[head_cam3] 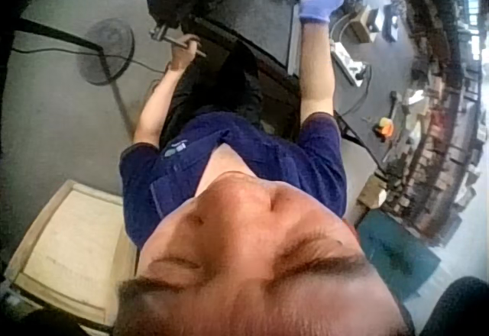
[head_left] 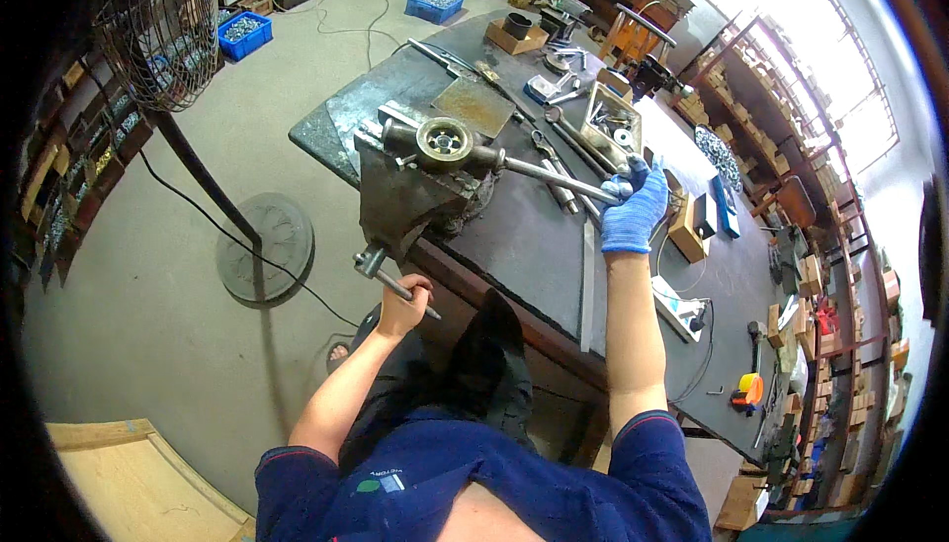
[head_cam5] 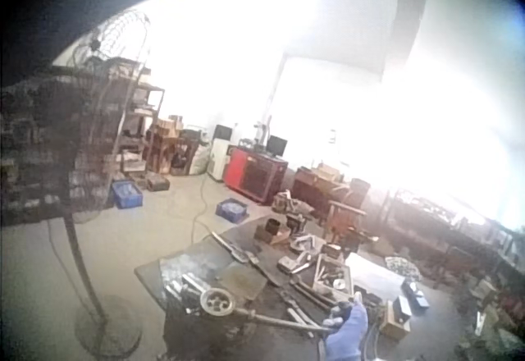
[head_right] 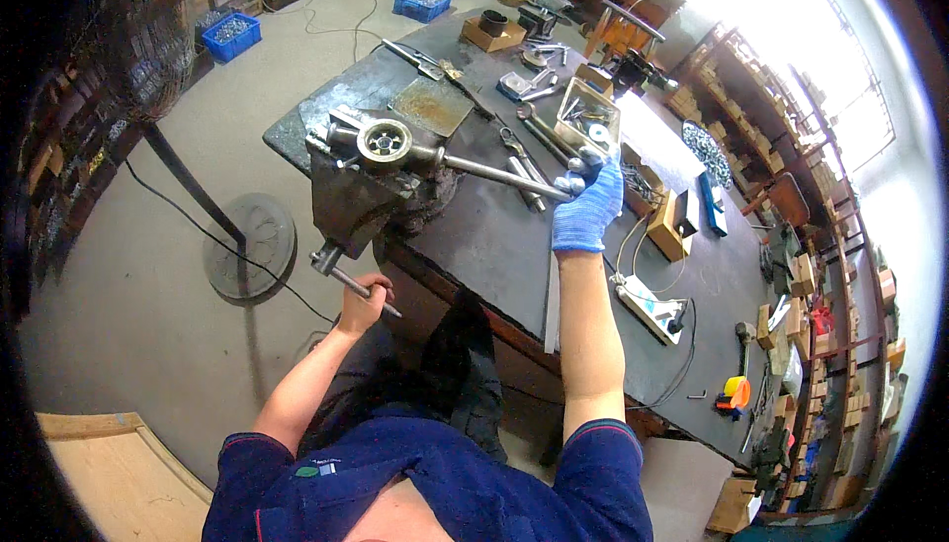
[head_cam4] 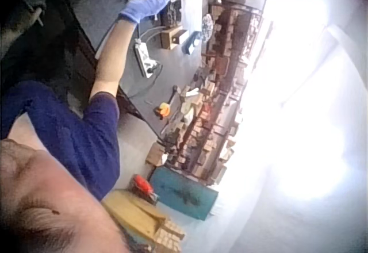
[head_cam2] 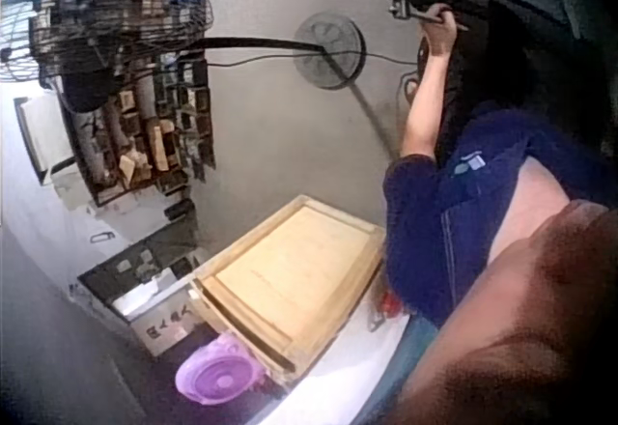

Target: The person uses a die and handle to create threads on a metal rod held in a vise, turning the handle repeatedly and periodically wiping the rod.

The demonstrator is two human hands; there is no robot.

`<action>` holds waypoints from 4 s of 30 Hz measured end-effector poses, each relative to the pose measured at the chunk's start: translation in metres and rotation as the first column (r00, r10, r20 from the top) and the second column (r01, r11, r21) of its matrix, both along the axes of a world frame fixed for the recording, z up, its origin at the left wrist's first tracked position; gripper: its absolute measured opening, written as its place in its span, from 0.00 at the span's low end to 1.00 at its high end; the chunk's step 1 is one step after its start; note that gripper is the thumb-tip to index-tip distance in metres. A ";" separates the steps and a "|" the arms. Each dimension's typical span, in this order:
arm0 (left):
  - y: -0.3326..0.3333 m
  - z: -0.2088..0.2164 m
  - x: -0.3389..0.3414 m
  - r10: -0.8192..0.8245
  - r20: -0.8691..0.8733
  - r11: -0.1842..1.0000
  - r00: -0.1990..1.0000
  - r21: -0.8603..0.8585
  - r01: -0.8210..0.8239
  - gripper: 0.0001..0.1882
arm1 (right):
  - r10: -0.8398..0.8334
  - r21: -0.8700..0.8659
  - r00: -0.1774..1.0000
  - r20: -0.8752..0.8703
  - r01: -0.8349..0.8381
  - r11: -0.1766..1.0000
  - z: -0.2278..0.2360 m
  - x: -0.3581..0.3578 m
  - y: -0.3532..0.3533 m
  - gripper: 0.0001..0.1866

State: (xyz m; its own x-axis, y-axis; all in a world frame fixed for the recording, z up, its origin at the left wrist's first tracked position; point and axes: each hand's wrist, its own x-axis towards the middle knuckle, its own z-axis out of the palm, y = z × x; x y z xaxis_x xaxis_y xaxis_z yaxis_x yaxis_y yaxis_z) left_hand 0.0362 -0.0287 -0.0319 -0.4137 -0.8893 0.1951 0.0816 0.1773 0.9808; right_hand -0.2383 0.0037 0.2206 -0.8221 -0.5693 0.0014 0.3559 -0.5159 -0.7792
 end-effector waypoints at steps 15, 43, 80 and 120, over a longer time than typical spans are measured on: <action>0.004 0.002 0.000 0.000 -0.031 1.000 1.000 0.030 0.001 0.08 | 0.226 -0.356 0.969 -0.096 -0.245 0.902 -0.018 0.087 0.078 0.23; -0.026 -0.005 0.017 0.165 0.175 0.875 0.971 -0.480 -0.062 0.04 | 0.232 -0.217 0.963 0.137 -0.199 0.956 0.006 -0.039 -0.041 0.20; -0.053 -0.070 0.031 0.129 0.309 0.888 0.942 -0.459 0.029 0.02 | 0.693 0.321 0.721 -0.008 -0.654 0.684 0.015 0.028 -0.307 0.17; -0.031 -0.023 0.043 0.114 0.631 0.981 0.767 -0.192 0.012 0.08 | 0.824 0.868 -0.461 -0.328 0.196 0.456 0.058 0.206 -0.213 0.35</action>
